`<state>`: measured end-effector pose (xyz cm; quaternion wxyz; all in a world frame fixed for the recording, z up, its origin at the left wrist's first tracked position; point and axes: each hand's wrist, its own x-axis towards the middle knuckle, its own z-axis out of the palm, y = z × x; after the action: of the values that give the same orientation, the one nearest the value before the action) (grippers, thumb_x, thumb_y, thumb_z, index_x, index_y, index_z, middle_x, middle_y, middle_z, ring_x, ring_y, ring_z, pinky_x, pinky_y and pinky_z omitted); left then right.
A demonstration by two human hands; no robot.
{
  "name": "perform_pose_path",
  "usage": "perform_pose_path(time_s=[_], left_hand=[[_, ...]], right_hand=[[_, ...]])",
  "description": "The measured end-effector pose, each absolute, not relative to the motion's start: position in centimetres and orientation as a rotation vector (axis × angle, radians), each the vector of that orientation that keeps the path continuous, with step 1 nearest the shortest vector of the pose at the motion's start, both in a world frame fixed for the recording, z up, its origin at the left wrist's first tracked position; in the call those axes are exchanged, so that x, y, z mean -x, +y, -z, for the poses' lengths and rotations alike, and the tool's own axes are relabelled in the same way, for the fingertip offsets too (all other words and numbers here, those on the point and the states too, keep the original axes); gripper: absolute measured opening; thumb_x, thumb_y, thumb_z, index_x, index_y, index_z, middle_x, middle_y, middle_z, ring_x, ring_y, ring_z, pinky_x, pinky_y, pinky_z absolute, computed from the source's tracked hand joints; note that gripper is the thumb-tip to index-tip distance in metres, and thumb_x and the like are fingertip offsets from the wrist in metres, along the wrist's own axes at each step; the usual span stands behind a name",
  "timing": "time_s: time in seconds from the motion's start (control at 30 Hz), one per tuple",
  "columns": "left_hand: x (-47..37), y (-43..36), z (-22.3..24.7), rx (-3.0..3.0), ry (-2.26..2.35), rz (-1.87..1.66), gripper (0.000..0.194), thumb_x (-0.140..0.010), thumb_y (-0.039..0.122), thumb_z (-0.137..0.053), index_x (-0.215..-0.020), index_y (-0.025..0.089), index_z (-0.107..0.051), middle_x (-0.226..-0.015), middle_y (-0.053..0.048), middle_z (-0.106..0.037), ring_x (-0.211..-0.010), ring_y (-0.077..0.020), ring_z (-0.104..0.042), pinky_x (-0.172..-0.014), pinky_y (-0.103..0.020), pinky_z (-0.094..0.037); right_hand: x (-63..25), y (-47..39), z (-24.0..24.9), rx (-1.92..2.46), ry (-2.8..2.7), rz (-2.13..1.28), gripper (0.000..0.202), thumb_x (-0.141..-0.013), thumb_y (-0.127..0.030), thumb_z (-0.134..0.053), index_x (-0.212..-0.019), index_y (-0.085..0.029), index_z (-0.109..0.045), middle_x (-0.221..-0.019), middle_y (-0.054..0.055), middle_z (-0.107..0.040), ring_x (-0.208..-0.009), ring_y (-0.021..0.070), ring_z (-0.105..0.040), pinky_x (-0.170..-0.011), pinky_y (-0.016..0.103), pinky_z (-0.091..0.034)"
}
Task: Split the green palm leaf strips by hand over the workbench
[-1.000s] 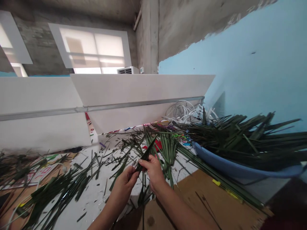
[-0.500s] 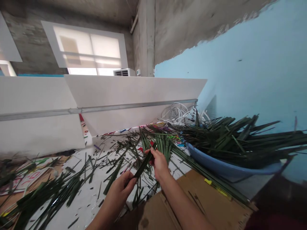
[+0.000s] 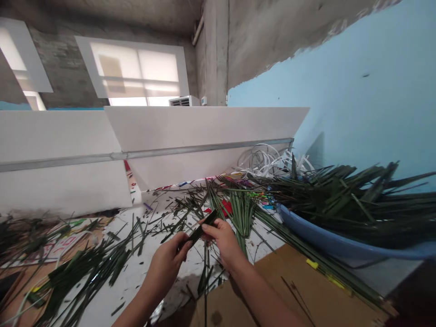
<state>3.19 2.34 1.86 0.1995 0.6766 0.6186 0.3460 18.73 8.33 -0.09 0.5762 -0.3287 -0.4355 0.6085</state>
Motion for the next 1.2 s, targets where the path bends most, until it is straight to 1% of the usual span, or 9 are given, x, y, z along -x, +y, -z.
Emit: perform_pose_path(time_s=[0.13, 0.27, 0.43, 0.5, 0.6, 0.67, 0.83, 0.97, 1.2], left_hand=[[-2.4, 2.5, -2.6, -1.999, 1.789, -0.91, 0.019, -0.091, 0.03, -0.048, -0.075, 0.023, -0.055, -0.065, 0.002, -0.06, -0.059, -0.0155, -0.05, -0.058, -0.025, -0.024], [-2.0, 2.6, -2.5, -2.05, 1.843, -0.927, 0.025, -0.096, 0.032, -0.041, -0.077, 0.023, -0.056, -0.072, 0.0, -0.063, -0.065, -0.0168, -0.054, -0.059, -0.025, -0.025], [-2.6, 2.3, -2.1, -2.039, 1.774, -1.051, 0.015, -0.093, 0.03, -0.046, -0.091, 0.025, -0.06, -0.086, -0.001, -0.069, -0.075, -0.018, -0.06, -0.064, -0.025, -0.033], [-2.9, 2.1, -2.0, -2.016, 1.776, -1.078, 0.015, -0.093, 0.031, -0.046, -0.089, 0.024, -0.059, -0.085, -0.001, -0.068, -0.074, -0.018, -0.06, -0.064, -0.026, -0.033], [-3.2, 1.9, -1.8, -2.001, 1.801, -1.115, 0.017, -0.093, 0.032, -0.045, -0.086, 0.024, -0.057, -0.081, -0.001, -0.066, -0.071, -0.0184, -0.058, -0.063, -0.026, -0.032], [-3.3, 1.9, -1.9, -1.995, 1.773, -1.156, 0.015, -0.093, 0.032, -0.045, -0.086, 0.024, -0.056, -0.082, -0.001, -0.065, -0.071, -0.0184, -0.057, -0.064, -0.026, -0.033], [-3.2, 2.0, -2.2, -1.88, 1.678, -1.236, 0.026, -0.093, 0.039, -0.043, -0.076, 0.023, -0.053, -0.076, 0.0, -0.059, -0.072, -0.0177, -0.053, -0.064, -0.026, -0.033], [-3.1, 2.3, -2.0, -1.712, 1.643, -1.191, 0.031, -0.094, 0.043, -0.039, -0.071, 0.023, -0.048, -0.064, 0.003, -0.052, -0.064, -0.0164, -0.049, -0.058, -0.025, -0.029], [-3.5, 1.7, -2.7, -1.73, 1.628, -1.219, 0.019, -0.093, 0.037, -0.043, -0.081, 0.024, -0.05, -0.072, 0.003, -0.06, -0.068, -0.016, -0.054, -0.062, -0.025, -0.032]], right_hand=[[-19.2, 8.5, -0.5, 0.78, -0.883, -1.418, 0.034, -0.055, -0.039, -0.086, -0.079, -0.015, -0.077, -0.076, 0.004, -0.072, -0.059, 0.0137, -0.06, -0.059, 0.025, -0.047], [-19.2, 8.0, -1.0, 0.74, -0.926, -1.477, 0.036, -0.059, -0.04, -0.085, -0.086, -0.017, -0.078, -0.083, 0.005, -0.073, -0.061, 0.0132, -0.061, -0.062, 0.025, -0.048], [-18.5, 7.3, -0.5, 0.711, -1.184, -1.505, 0.034, -0.064, -0.041, -0.083, -0.088, -0.017, -0.078, -0.083, 0.005, -0.073, -0.062, 0.0136, -0.059, -0.063, 0.027, -0.046], [-18.1, 7.2, -0.2, 0.732, -1.194, -1.481, 0.033, -0.063, -0.043, -0.084, -0.084, -0.018, -0.077, -0.079, 0.004, -0.072, -0.063, 0.0148, -0.059, -0.063, 0.028, -0.046], [-17.7, 7.2, 0.0, 0.8, -1.14, -1.416, 0.035, -0.058, -0.048, -0.086, -0.067, -0.018, -0.071, -0.062, 0.001, -0.065, -0.058, 0.0149, -0.055, -0.057, 0.027, -0.043], [-17.7, 7.2, 0.0, 0.808, -1.141, -1.379, 0.035, -0.056, -0.047, -0.087, -0.063, -0.018, -0.069, -0.059, 0.001, -0.063, -0.058, 0.0153, -0.054, -0.056, 0.027, -0.042], [-17.7, 6.9, -0.3, 0.749, -1.162, -1.387, 0.03, -0.062, -0.044, -0.085, -0.075, -0.019, -0.075, -0.071, 0.002, -0.068, -0.067, 0.0172, -0.058, -0.06, 0.028, -0.046], [-17.5, 6.7, -0.2, 0.7, -1.175, -1.398, 0.026, -0.065, -0.042, -0.083, -0.077, -0.02, -0.076, -0.073, 0.002, -0.068, -0.064, 0.0154, -0.056, -0.061, 0.028, -0.047], [-16.6, 5.7, -0.4, 0.639, -1.285, -1.497, 0.031, -0.065, -0.048, -0.083, -0.077, -0.02, -0.076, -0.071, 0.003, -0.067, -0.062, 0.016, -0.054, -0.058, 0.028, -0.046]])
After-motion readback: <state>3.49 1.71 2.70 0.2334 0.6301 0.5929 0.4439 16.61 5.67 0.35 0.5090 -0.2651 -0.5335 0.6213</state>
